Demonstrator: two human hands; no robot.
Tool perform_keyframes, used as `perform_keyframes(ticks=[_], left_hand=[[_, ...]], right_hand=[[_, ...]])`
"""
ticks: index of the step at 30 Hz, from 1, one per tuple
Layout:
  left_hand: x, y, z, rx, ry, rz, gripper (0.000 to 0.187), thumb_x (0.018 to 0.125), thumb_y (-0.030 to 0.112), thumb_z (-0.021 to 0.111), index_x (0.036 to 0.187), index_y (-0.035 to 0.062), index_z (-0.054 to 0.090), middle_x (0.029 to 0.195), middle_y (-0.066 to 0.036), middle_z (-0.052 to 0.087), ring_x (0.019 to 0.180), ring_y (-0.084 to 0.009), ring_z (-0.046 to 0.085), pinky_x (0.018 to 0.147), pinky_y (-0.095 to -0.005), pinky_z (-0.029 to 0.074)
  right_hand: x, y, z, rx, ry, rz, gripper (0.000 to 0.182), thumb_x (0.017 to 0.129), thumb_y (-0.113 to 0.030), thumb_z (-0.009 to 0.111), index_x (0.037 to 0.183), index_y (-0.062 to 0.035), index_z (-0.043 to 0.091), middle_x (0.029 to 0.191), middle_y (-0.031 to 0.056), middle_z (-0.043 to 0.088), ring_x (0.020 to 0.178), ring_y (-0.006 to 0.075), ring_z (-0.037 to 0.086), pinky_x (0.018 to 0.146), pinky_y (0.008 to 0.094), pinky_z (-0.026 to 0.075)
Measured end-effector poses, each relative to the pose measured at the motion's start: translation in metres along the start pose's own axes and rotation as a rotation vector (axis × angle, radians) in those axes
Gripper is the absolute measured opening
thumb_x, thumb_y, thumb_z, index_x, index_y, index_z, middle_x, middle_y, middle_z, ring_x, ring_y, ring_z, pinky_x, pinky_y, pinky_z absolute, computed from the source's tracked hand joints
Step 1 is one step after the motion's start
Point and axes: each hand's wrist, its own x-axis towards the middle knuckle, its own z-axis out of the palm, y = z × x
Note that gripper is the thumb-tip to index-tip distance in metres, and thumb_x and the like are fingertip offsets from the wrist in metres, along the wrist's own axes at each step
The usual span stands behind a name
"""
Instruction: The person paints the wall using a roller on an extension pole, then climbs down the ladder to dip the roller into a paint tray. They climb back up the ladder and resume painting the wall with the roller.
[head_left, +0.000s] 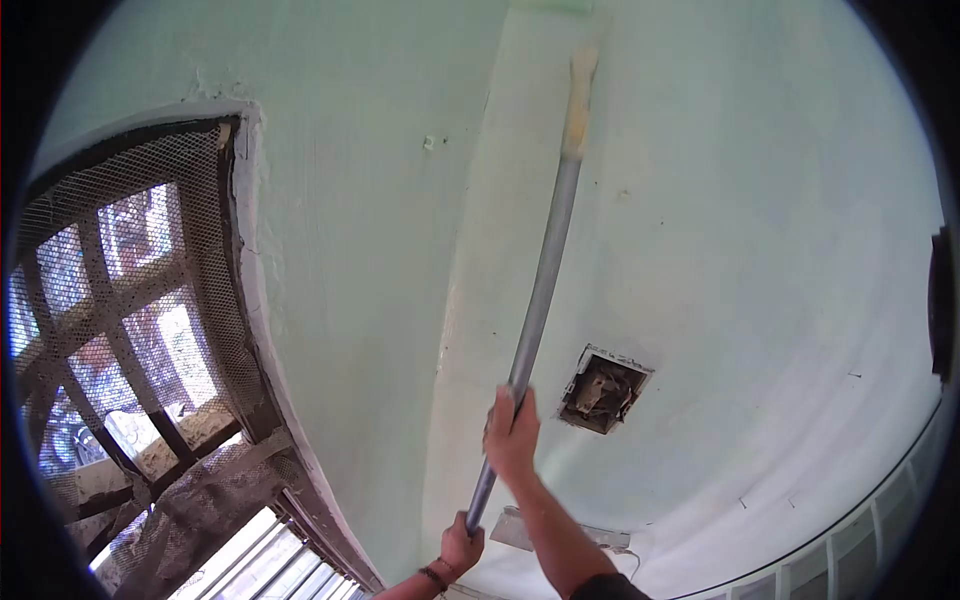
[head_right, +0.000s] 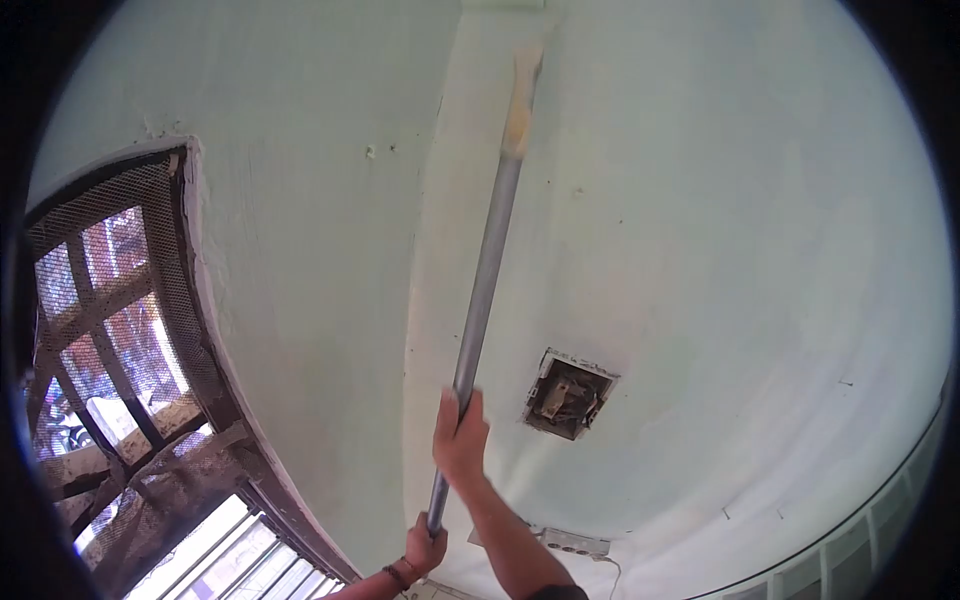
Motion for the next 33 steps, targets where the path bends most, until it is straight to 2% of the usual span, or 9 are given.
perform_keyframes(ticks=[2, 5, 6, 11, 17, 21, 24, 26, 33], left_hand=[[-0.029, -0.057, 0.008, 0.060, -0.054, -0.060, 0.028, 0.078, 0.015, 0.059, 0.099, 0.0044, 0.044, 0.063, -0.022, 0.058, 0.062, -0.0445, 0.058, 0.056, -0.0511, 0.047], [-0.080, -0.108, 0.013, -0.104, -0.147, -0.369, 0.033, 0.091, 0.022, 0.049, 0.115, -0.0009, 0.051, 0.062, -0.005, 0.051, 0.051, -0.0169, 0.044, 0.044, -0.0331, 0.035], [-0.090, -0.115, 0.018, -0.104, -0.147, -0.371, 0.033, 0.091, 0.022, 0.049, 0.115, -0.0009, 0.051, 0.062, -0.005, 0.051, 0.051, -0.0169, 0.044, 0.044, -0.0331, 0.035], [-0.057, -0.071, 0.008, 0.116, -0.162, -0.203, 0.029, 0.078, 0.016, 0.059, 0.100, 0.0046, 0.043, 0.065, -0.023, 0.058, 0.066, -0.0453, 0.058, 0.059, -0.0525, 0.046], [-0.016, -0.039, 0.002, 0.042, -0.136, -0.177, 0.029, 0.079, 0.016, 0.058, 0.099, 0.0030, 0.043, 0.074, -0.027, 0.059, 0.075, -0.0477, 0.057, 0.066, -0.0536, 0.046], [-0.100, -0.170, 0.043, 0.023, -0.237, -0.298, 0.026, 0.078, 0.016, 0.058, 0.097, 0.0030, 0.045, 0.077, -0.028, 0.059, 0.078, -0.0478, 0.057, 0.066, -0.0533, 0.046], [-0.145, -0.196, 0.046, 0.118, -0.066, -0.198, 0.044, 0.089, 0.024, 0.053, 0.125, -0.0009, 0.045, 0.077, -0.014, 0.057, 0.066, -0.0265, 0.053, 0.059, -0.0425, 0.044], [-0.112, -0.169, 0.030, 0.101, -0.193, -0.264, 0.023, 0.079, 0.014, 0.058, 0.096, 0.0010, 0.048, 0.069, -0.024, 0.058, 0.068, -0.0427, 0.059, 0.061, -0.0460, 0.047], [-0.027, -0.081, 0.008, -0.023, -0.147, -0.239, 0.023, 0.078, 0.015, 0.058, 0.094, 0.0030, 0.047, 0.071, -0.027, 0.058, 0.076, -0.0471, 0.056, 0.061, -0.0497, 0.045]], right_hand=[[-0.049, 0.040, 0.000, -0.117, 0.023, 0.057, 0.023, 0.092, -0.024, 0.051, 0.086, -0.0031, 0.043, 0.051, 0.0118, 0.047, 0.043, 0.0251, 0.054, 0.040, 0.0361, 0.037], [-0.120, 0.100, -0.004, -0.125, -0.039, 0.168, 0.022, 0.091, -0.023, 0.051, 0.089, -0.0023, 0.044, 0.053, 0.0112, 0.050, 0.046, 0.0262, 0.058, 0.041, 0.0362, 0.040], [-0.135, 0.115, -0.005, -0.113, -0.075, 0.164, 0.019, 0.094, -0.023, 0.047, 0.091, -0.0048, 0.042, 0.053, -0.0005, 0.047, 0.042, 0.0076, 0.048, 0.037, 0.0247, 0.038], [-0.085, 0.062, -0.007, -0.059, -0.041, 0.130, 0.023, 0.093, -0.025, 0.050, 0.090, -0.0028, 0.045, 0.053, 0.0080, 0.048, 0.044, 0.0192, 0.053, 0.041, 0.0328, 0.038], [-0.043, 0.044, 0.002, -0.039, -0.038, 0.085, 0.021, 0.094, -0.026, 0.047, 0.087, -0.0071, 0.042, 0.055, -0.0018, 0.046, 0.041, 0.0063, 0.045, 0.036, 0.0234, 0.037], [-0.139, 0.120, -0.009, -0.169, -0.085, 0.232, 0.022, 0.092, -0.026, 0.049, 0.090, -0.0048, 0.041, 0.054, 0.0017, 0.050, 0.044, 0.0108, 0.052, 0.039, 0.0271, 0.041], [-0.177, 0.134, -0.011, -0.239, -0.113, 0.240, 0.024, 0.092, -0.027, 0.048, 0.092, -0.0037, 0.041, 0.054, 0.0045, 0.051, 0.047, 0.0146, 0.056, 0.042, 0.0300, 0.043], [-0.164, 0.115, -0.008, -0.275, -0.061, 0.190, 0.025, 0.093, -0.027, 0.047, 0.092, -0.0031, 0.042, 0.054, 0.0060, 0.051, 0.048, 0.0170, 0.057, 0.043, 0.0321, 0.044], [-0.077, 0.063, 0.007, -0.143, 0.017, 0.085, 0.021, 0.093, -0.022, 0.051, 0.090, -0.0028, 0.042, 0.052, 0.0124, 0.047, 0.042, 0.0253, 0.051, 0.040, 0.0353, 0.036]])
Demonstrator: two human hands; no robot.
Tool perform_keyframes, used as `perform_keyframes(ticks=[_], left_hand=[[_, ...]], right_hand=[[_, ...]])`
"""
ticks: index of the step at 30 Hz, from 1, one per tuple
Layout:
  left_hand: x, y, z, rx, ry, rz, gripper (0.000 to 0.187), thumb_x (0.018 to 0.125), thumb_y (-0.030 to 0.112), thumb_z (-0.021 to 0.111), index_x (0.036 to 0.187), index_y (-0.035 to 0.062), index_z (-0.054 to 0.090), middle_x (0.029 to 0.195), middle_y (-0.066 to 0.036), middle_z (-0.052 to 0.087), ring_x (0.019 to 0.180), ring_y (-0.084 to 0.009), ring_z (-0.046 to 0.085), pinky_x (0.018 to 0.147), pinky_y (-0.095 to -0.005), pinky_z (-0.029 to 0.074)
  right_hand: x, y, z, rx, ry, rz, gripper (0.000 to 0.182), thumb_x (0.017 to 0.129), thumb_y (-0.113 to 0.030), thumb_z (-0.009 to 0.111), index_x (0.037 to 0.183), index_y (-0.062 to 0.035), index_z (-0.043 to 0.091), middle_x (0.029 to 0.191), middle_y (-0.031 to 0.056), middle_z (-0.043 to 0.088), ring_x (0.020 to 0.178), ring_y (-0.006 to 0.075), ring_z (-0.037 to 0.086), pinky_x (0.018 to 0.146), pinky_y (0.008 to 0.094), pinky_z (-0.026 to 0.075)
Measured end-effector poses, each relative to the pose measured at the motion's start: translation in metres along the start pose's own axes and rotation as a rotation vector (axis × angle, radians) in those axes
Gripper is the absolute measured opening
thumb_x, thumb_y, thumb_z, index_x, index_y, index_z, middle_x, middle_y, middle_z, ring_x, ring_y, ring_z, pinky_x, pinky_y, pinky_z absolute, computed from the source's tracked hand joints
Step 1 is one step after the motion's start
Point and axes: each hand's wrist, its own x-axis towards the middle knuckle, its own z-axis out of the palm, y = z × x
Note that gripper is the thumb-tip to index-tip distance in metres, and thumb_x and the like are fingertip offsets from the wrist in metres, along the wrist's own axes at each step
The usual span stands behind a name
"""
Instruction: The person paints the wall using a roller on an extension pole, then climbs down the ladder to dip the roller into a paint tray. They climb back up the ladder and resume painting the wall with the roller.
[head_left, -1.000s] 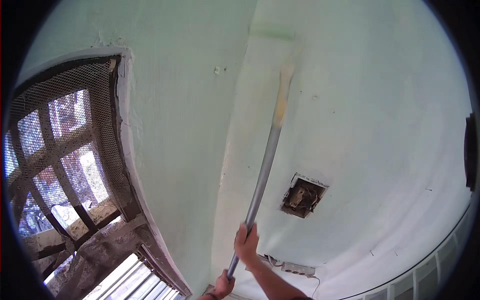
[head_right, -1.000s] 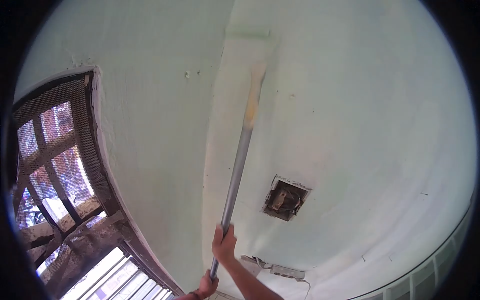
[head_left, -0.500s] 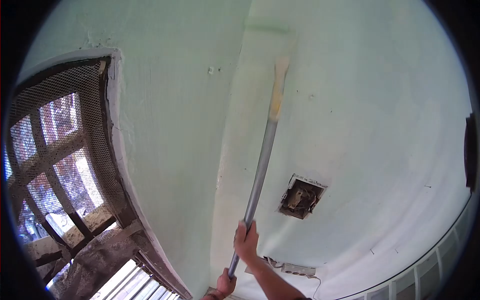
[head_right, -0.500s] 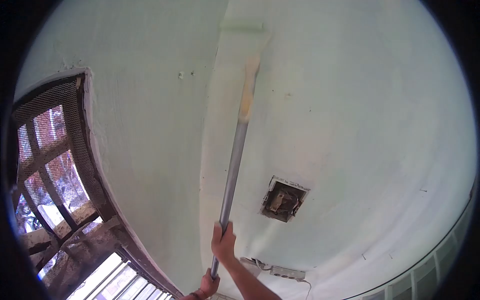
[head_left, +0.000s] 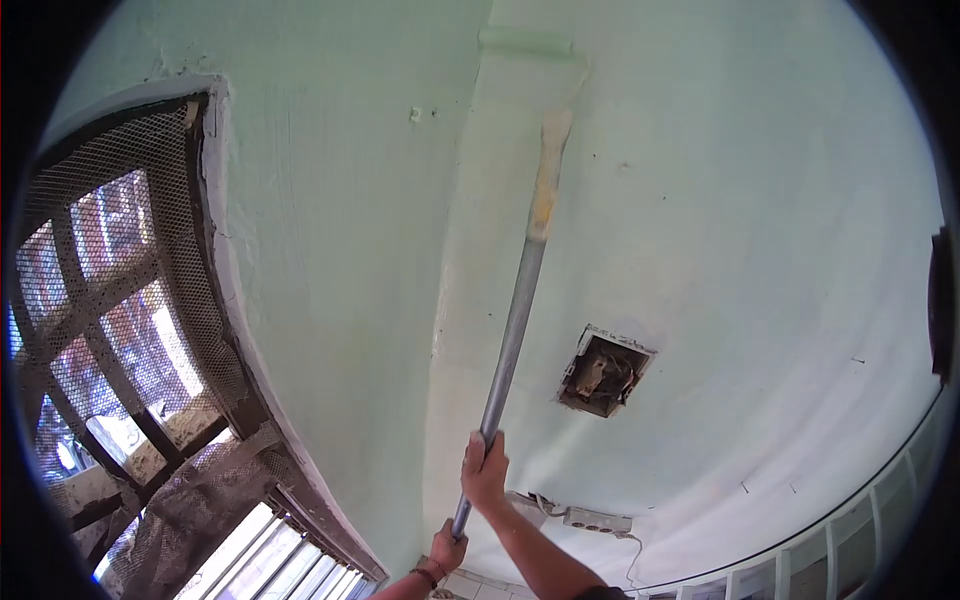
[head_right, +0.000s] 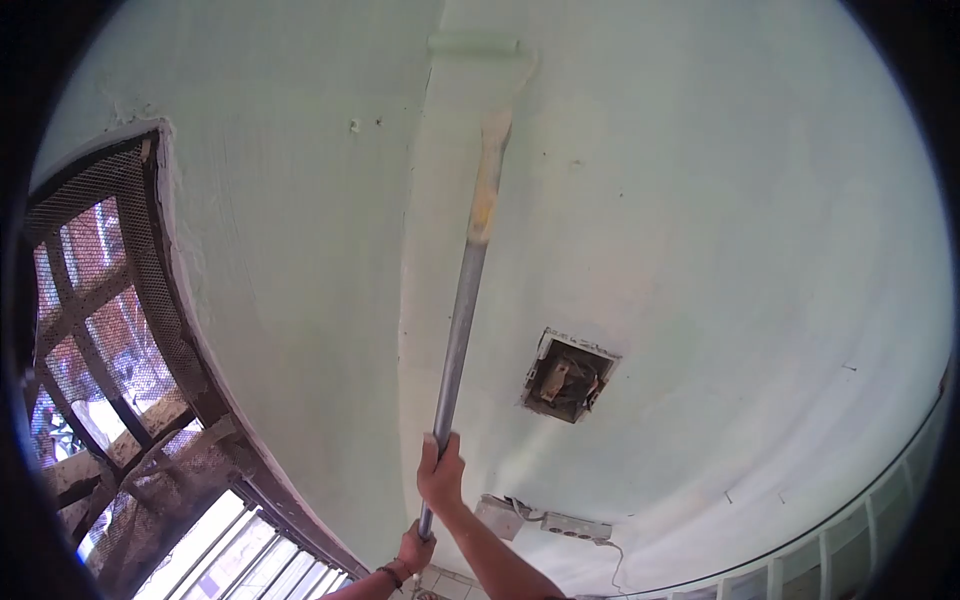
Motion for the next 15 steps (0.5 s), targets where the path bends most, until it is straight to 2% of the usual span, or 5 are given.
perform_keyframes(ticks=[3, 5, 8, 12, 15], left_hand=[[-0.025, -0.108, 0.020, 0.088, -0.010, 0.015, 0.023, 0.079, 0.015, 0.061, 0.098, 0.0021, 0.055, 0.070, -0.019, 0.059, 0.066, -0.0297, 0.060, 0.062, -0.0390, 0.047], [-0.059, -0.153, 0.025, 0.117, -0.022, -0.022, 0.028, 0.081, 0.018, 0.060, 0.103, 0.0016, 0.053, 0.072, -0.018, 0.059, 0.067, -0.0298, 0.059, 0.063, -0.0406, 0.047], [-0.088, -0.181, 0.028, 0.143, -0.022, -0.059, 0.035, 0.084, 0.021, 0.058, 0.112, 0.0009, 0.050, 0.075, -0.016, 0.058, 0.069, -0.0299, 0.058, 0.064, -0.0429, 0.046], [-0.059, -0.196, 0.037, 0.136, -0.013, 0.023, 0.045, 0.088, 0.025, 0.056, 0.124, -0.0001, 0.047, 0.079, -0.014, 0.058, 0.071, -0.0301, 0.056, 0.065, -0.0461, 0.044], [-0.053, -0.134, 0.028, 0.091, -0.085, 0.041, 0.032, 0.088, 0.021, 0.057, 0.113, 0.0017, 0.055, 0.078, -0.009, 0.059, 0.069, -0.0230, 0.054, 0.061, -0.0387, 0.044]], right_hand=[[-0.060, 0.049, 0.003, -0.075, -0.043, 0.073, 0.023, 0.090, -0.022, 0.052, 0.091, -0.0019, 0.040, 0.053, 0.0137, 0.049, 0.046, 0.0309, 0.055, 0.041, 0.0401, 0.039], [-0.109, 0.091, 0.007, -0.027, -0.165, 0.258, 0.026, 0.090, -0.025, 0.052, 0.096, -0.0020, 0.040, 0.058, 0.0177, 0.054, 0.055, 0.0387, 0.059, 0.048, 0.0441, 0.044], [-0.126, 0.085, 0.005, 0.256, -0.280, 0.350, 0.019, 0.095, -0.022, 0.047, 0.093, -0.0049, 0.040, 0.058, 0.0013, 0.047, 0.048, 0.0085, 0.048, 0.044, 0.0246, 0.042], [-0.104, 0.064, -0.010, 0.490, -0.287, 0.340, 0.019, 0.094, -0.020, 0.048, 0.089, -0.0058, 0.038, 0.057, 0.0009, 0.044, 0.046, 0.0087, 0.044, 0.042, 0.0247, 0.040], [-0.096, 0.057, -0.027, 0.500, -0.273, 0.307, 0.018, 0.094, -0.020, 0.048, 0.088, -0.0066, 0.038, 0.056, 0.0009, 0.044, 0.044, 0.0087, 0.043, 0.041, 0.0248, 0.039]])
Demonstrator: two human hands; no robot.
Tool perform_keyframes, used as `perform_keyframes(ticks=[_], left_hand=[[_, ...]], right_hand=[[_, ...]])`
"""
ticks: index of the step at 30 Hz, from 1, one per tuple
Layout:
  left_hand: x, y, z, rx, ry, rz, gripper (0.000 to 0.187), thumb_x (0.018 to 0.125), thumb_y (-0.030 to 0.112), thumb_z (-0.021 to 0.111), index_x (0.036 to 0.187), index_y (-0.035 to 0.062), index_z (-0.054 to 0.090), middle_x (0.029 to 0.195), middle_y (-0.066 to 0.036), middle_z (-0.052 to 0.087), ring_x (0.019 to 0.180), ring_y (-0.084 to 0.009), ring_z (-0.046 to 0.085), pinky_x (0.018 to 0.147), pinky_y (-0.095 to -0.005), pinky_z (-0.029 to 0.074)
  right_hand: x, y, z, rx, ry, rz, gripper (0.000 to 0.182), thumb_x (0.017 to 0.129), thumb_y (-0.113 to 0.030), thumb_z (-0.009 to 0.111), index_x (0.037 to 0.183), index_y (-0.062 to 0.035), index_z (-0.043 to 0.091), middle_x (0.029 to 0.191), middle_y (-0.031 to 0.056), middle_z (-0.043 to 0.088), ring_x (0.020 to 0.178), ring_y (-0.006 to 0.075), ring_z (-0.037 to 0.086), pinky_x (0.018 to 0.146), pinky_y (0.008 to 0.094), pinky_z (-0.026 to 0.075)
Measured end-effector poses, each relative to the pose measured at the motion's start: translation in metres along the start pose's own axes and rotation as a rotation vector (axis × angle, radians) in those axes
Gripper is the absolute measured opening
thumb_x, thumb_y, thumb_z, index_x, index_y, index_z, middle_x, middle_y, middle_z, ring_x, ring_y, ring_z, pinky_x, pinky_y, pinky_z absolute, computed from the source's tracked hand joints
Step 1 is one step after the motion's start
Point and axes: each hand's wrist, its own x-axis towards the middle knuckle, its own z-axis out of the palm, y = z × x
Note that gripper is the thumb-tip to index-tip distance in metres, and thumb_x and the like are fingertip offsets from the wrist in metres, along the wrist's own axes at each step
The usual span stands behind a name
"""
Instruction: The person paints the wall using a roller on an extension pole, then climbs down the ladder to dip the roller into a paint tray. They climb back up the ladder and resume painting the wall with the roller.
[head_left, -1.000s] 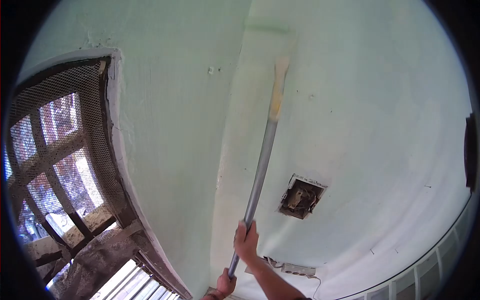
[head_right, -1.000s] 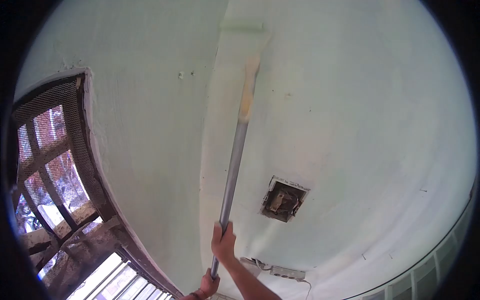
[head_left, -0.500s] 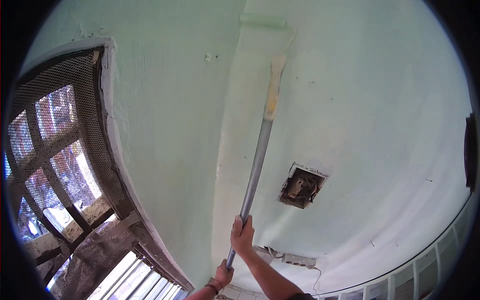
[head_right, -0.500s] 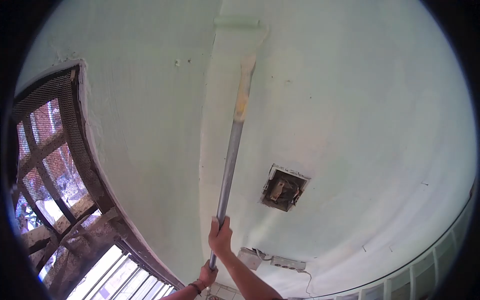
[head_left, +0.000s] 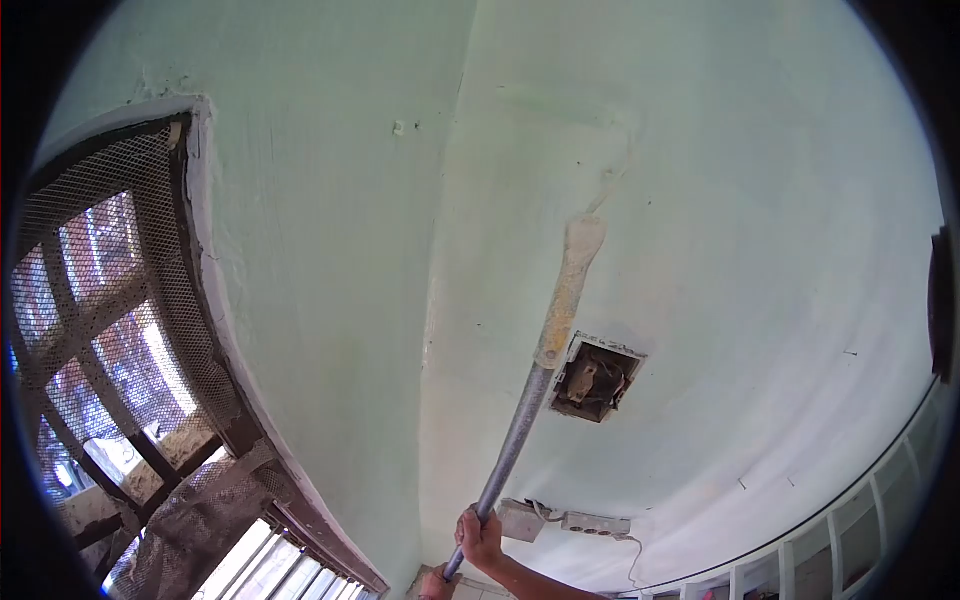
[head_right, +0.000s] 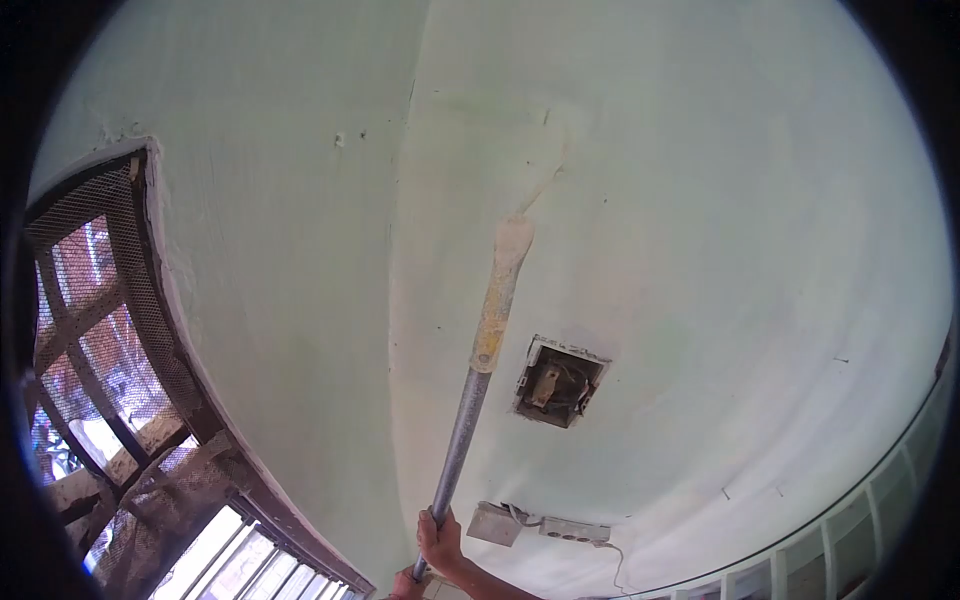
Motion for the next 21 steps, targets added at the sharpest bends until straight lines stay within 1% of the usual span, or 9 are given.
perform_keyframes(ticks=[1, 2, 6, 10, 12, 13, 16, 18, 21], left_hand=[[0.000, 0.024, -0.007, -0.197, -0.082, -0.116, 0.024, 0.088, 0.019, 0.057, 0.105, 0.0023, 0.058, 0.077, -0.006, 0.058, 0.067, -0.0197, 0.052, 0.058, -0.0357, 0.044], [0.000, 0.034, -0.007, -0.215, -0.115, -0.143, 0.025, 0.088, 0.020, 0.057, 0.105, 0.0023, 0.058, 0.077, -0.007, 0.058, 0.068, -0.0202, 0.052, 0.059, -0.0360, 0.044], [-0.006, 0.027, 0.005, -0.076, -0.149, -0.135, 0.026, 0.087, 0.021, 0.057, 0.106, 0.0022, 0.057, 0.080, -0.009, 0.058, 0.071, -0.0222, 0.052, 0.062, -0.0373, 0.043], [-0.003, 0.024, 0.007, -0.041, -0.160, -0.150, 0.028, 0.087, 0.022, 0.058, 0.108, 0.0022, 0.056, 0.082, -0.011, 0.058, 0.073, -0.0243, 0.053, 0.064, -0.0385, 0.043], [0.006, 0.030, 0.004, -0.039, -0.156, -0.144, 0.029, 0.087, 0.022, 0.058, 0.108, 0.0022, 0.056, 0.084, -0.013, 0.058, 0.075, -0.0253, 0.053, 0.066, -0.0391, 0.043], [0.011, 0.033, 0.002, -0.038, -0.155, -0.140, 0.030, 0.087, 0.022, 0.058, 0.108, 0.0022, 0.056, 0.084, -0.013, 0.058, 0.075, -0.0258, 0.053, 0.066, -0.0395, 0.043], [0.021, 0.038, -0.008, -0.035, -0.138, -0.135, 0.031, 0.087, 0.023, 0.058, 0.109, 0.0022, 0.055, 0.086, -0.015, 0.058, 0.077, -0.0273, 0.053, 0.068, -0.0404, 0.043], [0.020, 0.036, -0.015, -0.020, -0.133, -0.144, 0.032, 0.086, 0.024, 0.058, 0.110, 0.0022, 0.054, 0.088, -0.016, 0.058, 0.079, -0.0283, 0.053, 0.070, -0.0410, 0.043], [0.006, 0.016, -0.027, 0.040, -0.151, -0.167, 0.033, 0.086, 0.024, 0.058, 0.111, 0.0021, 0.054, 0.090, -0.018, 0.058, 0.081, -0.0298, 0.053, 0.072, -0.0420, 0.043]], right_hand=[[-0.003, -0.006, -0.002, 0.006, 0.013, 0.003, 0.018, 0.094, -0.020, 0.048, 0.088, -0.0067, 0.038, 0.056, 0.0009, 0.043, 0.044, 0.0084, 0.043, 0.040, 0.0247, 0.039], [-0.003, -0.010, -0.005, 0.011, 0.025, 0.005, 0.019, 0.095, -0.021, 0.048, 0.087, -0.0069, 0.038, 0.055, 0.0010, 0.043, 0.044, 0.0082, 0.043, 0.039, 0.0246, 0.038], [-0.008, 0.020, -0.025, -0.168, 0.119, 0.045, 0.021, 0.094, -0.022, 0.049, 0.086, -0.0068, 0.038, 0.053, 0.0002, 0.042, 0.041, 0.0079, 0.042, 0.037, 0.0243, 0.037], [-0.003, 0.027, -0.021, -0.169, 0.209, 0.071, 0.027, 0.092, -0.027, 0.054, 0.082, -0.0035, 0.044, 0.053, 0.0001, 0.047, 0.045, 0.0069, 0.047, 0.040, 0.0260, 0.037], [0.005, 0.028, -0.016, -0.380, 0.232, -0.017, 0.021, 0.094, -0.022, 0.049, 0.085, -0.0068, 0.039, 0.051, -0.0021, 0.040, 0.040, 0.0066, 0.042, 0.036, 0.0240, 0.037], [0.010, 0.027, -0.017, -0.377, 0.235, -0.021, 0.021, 0.094, -0.022, 0.049, 0.085, -0.0068, 0.039, 0.051, -0.0021, 0.040, 0.040, 0.0066, 0.042, 0.036, 0.0240, 0.037], [0.033, -0.013, -0.004, -0.345, 0.250, -0.054, 0.021, 0.094, -0.022, 0.049, 0.084, -0.0066, 0.039, 0.051, -0.0024, 0.041, 0.040, 0.0062, 0.042, 0.036, 0.0236, 0.037], [0.039, -0.016, 0.000, -0.298, 0.272, 0.025, 0.030, 0.091, -0.031, 0.055, 0.084, -0.0026, 0.046, 0.052, 0.0057, 0.051, 0.045, 0.0145, 0.053, 0.042, 0.0328, 0.039], [0.004, 0.041, 0.002, -0.356, 0.287, 0.087, 0.033, 0.090, -0.034, 0.056, 0.085, -0.0026, 0.047, 0.053, 0.0059, 0.053, 0.047, 0.0157, 0.055, 0.042, 0.0332, 0.041]])
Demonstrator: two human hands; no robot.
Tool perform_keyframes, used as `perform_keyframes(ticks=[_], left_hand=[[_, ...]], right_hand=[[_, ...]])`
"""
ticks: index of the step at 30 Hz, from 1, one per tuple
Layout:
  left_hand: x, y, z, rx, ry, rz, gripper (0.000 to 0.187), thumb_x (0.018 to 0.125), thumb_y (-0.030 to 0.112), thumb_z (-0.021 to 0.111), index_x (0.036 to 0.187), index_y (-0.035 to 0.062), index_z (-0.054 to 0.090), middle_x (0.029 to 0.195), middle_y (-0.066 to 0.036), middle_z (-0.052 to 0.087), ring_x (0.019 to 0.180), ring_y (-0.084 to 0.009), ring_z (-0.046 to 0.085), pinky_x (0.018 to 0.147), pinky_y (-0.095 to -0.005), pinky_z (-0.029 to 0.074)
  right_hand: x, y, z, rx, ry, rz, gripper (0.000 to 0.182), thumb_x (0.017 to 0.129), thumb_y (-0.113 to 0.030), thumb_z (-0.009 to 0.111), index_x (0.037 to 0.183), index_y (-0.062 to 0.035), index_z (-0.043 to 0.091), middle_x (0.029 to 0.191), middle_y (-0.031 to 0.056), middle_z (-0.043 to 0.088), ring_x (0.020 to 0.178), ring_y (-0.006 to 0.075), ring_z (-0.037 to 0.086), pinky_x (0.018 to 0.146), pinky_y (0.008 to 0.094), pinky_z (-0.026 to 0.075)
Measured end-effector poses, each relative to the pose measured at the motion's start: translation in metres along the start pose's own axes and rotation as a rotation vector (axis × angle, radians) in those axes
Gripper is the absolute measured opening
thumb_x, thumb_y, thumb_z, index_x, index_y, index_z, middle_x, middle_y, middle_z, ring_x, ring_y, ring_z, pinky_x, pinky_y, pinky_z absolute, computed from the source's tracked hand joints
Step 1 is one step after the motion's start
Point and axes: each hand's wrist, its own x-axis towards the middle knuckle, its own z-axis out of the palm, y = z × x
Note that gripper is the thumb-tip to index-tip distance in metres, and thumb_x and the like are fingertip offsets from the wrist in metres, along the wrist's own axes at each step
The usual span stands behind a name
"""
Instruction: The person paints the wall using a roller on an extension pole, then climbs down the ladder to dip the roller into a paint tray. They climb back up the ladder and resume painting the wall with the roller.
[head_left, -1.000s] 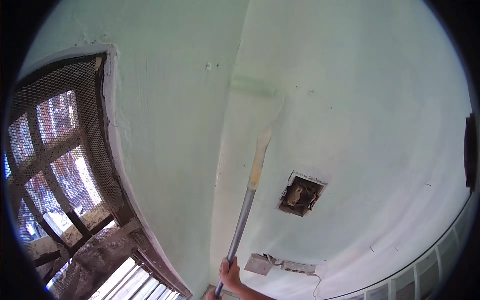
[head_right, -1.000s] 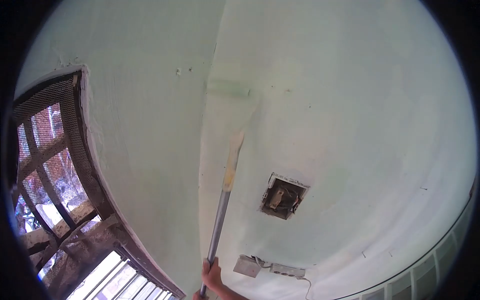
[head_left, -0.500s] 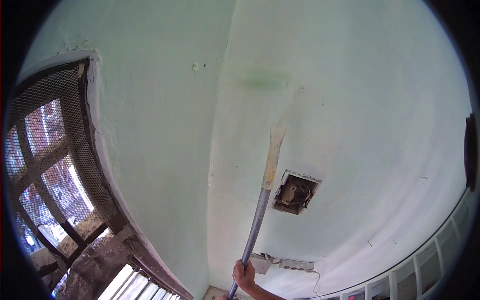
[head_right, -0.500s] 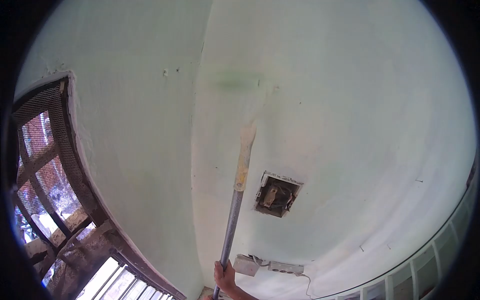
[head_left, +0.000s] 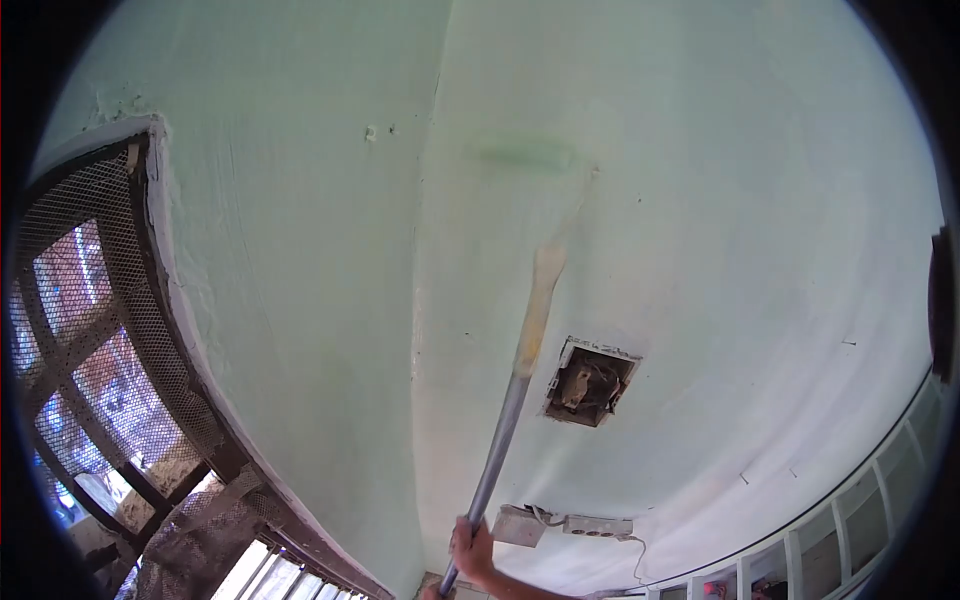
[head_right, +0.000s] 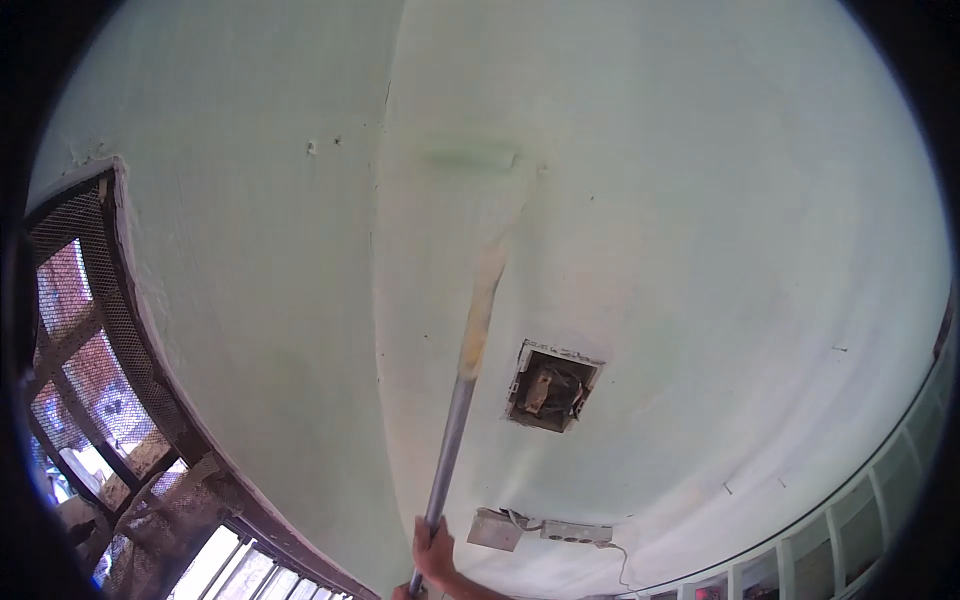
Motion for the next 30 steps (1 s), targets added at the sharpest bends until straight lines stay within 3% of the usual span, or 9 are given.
perform_keyframes(ticks=[2, 3, 9, 12, 13, 17, 19, 25, 30], left_hand=[[-0.013, -0.021, -0.001, 0.045, -0.019, -0.025, 0.034, 0.086, 0.025, 0.058, 0.111, 0.0021, 0.053, 0.091, -0.019, 0.058, 0.082, -0.0308, 0.053, 0.073, -0.0426, 0.043], [-0.019, -0.029, -0.002, 0.065, -0.029, -0.032, 0.035, 0.086, 0.025, 0.058, 0.111, 0.0021, 0.053, 0.092, -0.020, 0.058, 0.083, -0.0313, 0.053, 0.074, -0.0429, 0.043], [-0.026, -0.007, -0.038, 0.091, -0.249, -0.157, 0.039, 0.085, 0.026, 0.059, 0.115, 0.0025, 0.051, 0.096, -0.022, 0.057, 0.086, -0.0335, 0.053, 0.078, -0.0439, 0.043], [-0.018, -0.016, -0.025, 0.086, -0.153, -0.096, 0.041, 0.086, 0.028, 0.058, 0.116, 0.0024, 0.051, 0.099, -0.023, 0.056, 0.090, -0.0348, 0.052, 0.080, -0.0443, 0.042], [-0.015, -0.017, -0.023, 0.087, -0.128, -0.078, 0.042, 0.086, 0.030, 0.058, 0.116, 0.0023, 0.051, 0.101, -0.023, 0.056, 0.091, -0.0355, 0.052, 0.081, -0.0444, 0.042], [-0.008, -0.022, -0.012, 0.100, -0.093, -0.055, 0.046, 0.086, 0.034, 0.055, 0.118, 0.0021, 0.050, 0.108, -0.025, 0.054, 0.098, -0.0381, 0.050, 0.086, -0.0451, 0.041], [-0.006, -0.028, -0.006, 0.112, -0.076, -0.042, 0.048, 0.087, 0.037, 0.054, 0.120, 0.0019, 0.049, 0.111, -0.025, 0.053, 0.101, -0.0394, 0.049, 0.088, -0.0455, 0.040], [0.009, -0.074, 0.039, 0.347, 0.069, 0.059, 0.055, 0.087, 0.044, 0.051, 0.123, 0.0015, 0.048, 0.121, -0.027, 0.049, 0.111, -0.0433, 0.046, 0.094, -0.0465, 0.038], [-0.003, -0.020, 0.027, -0.029, -0.003, 0.103, 0.028, 0.088, 0.026, 0.054, 0.103, 0.0027, 0.054, 0.091, -0.011, 0.051, 0.082, -0.0244, 0.045, 0.069, -0.0360, 0.039]], right_hand=[[-0.023, 0.010, 0.005, 0.093, -0.047, 0.083, 0.035, 0.089, -0.036, 0.056, 0.087, -0.0025, 0.047, 0.055, 0.0059, 0.055, 0.048, 0.0158, 0.057, 0.043, 0.0334, 0.043], [-0.027, 0.006, 0.006, 0.117, -0.101, 0.109, 0.025, 0.093, -0.025, 0.051, 0.087, -0.0037, 0.041, 0.058, 0.0007, 0.047, 0.047, 0.0085, 0.047, 0.044, 0.0262, 0.042], [-0.015, -0.032, 0.011, 0.213, -0.129, 0.120, 0.026, 0.093, -0.025, 0.052, 0.085, -0.0031, 0.042, 0.057, 0.0016, 0.047, 0.046, 0.0101, 0.047, 0.044, 0.0261, 0.042], [-0.027, -0.032, 0.006, 0.261, -0.190, 0.122, 0.028, 0.091, -0.026, 0.057, 0.082, -0.0021, 0.046, 0.054, 0.0001, 0.048, 0.047, 0.0078, 0.049, 0.042, 0.0257, 0.041], [-0.038, -0.032, 0.000, 0.220, -0.195, 0.142, 0.033, 0.092, -0.034, 0.049, 0.100, -0.0026, 0.052, 0.064, 0.0023, 0.052, 0.050, 0.0102, 0.043, 0.045, 0.0288, 0.037], [-0.044, -0.027, -0.006, 0.292, -0.172, 0.201, 0.031, 0.090, -0.024, 0.055, 0.108, 0.0007, 0.049, 0.063, 0.0015, 0.050, 0.050, 0.0096, 0.043, 0.043, 0.0276, 0.040], [-0.032, -0.027, -0.005, 0.238, -0.195, 0.033, 0.026, 0.094, -0.024, 0.052, 0.080, -0.0031, 0.043, 0.054, 0.0020, 0.047, 0.044, 0.0098, 0.046, 0.043, 0.0266, 0.041], [0.002, -0.053, -0.010, 0.246, -0.145, 0.145, 0.025, 0.093, -0.024, 0.053, 0.081, -0.0041, 0.044, 0.053, 0.0013, 0.045, 0.044, 0.0091, 0.045, 0.041, 0.0259, 0.039], [-0.003, -0.064, -0.021, 0.201, -0.068, 0.164, 0.026, 0.092, -0.026, 0.055, 0.081, -0.0049, 0.044, 0.054, 0.0000, 0.045, 0.044, 0.0082, 0.044, 0.040, 0.0253, 0.039]])
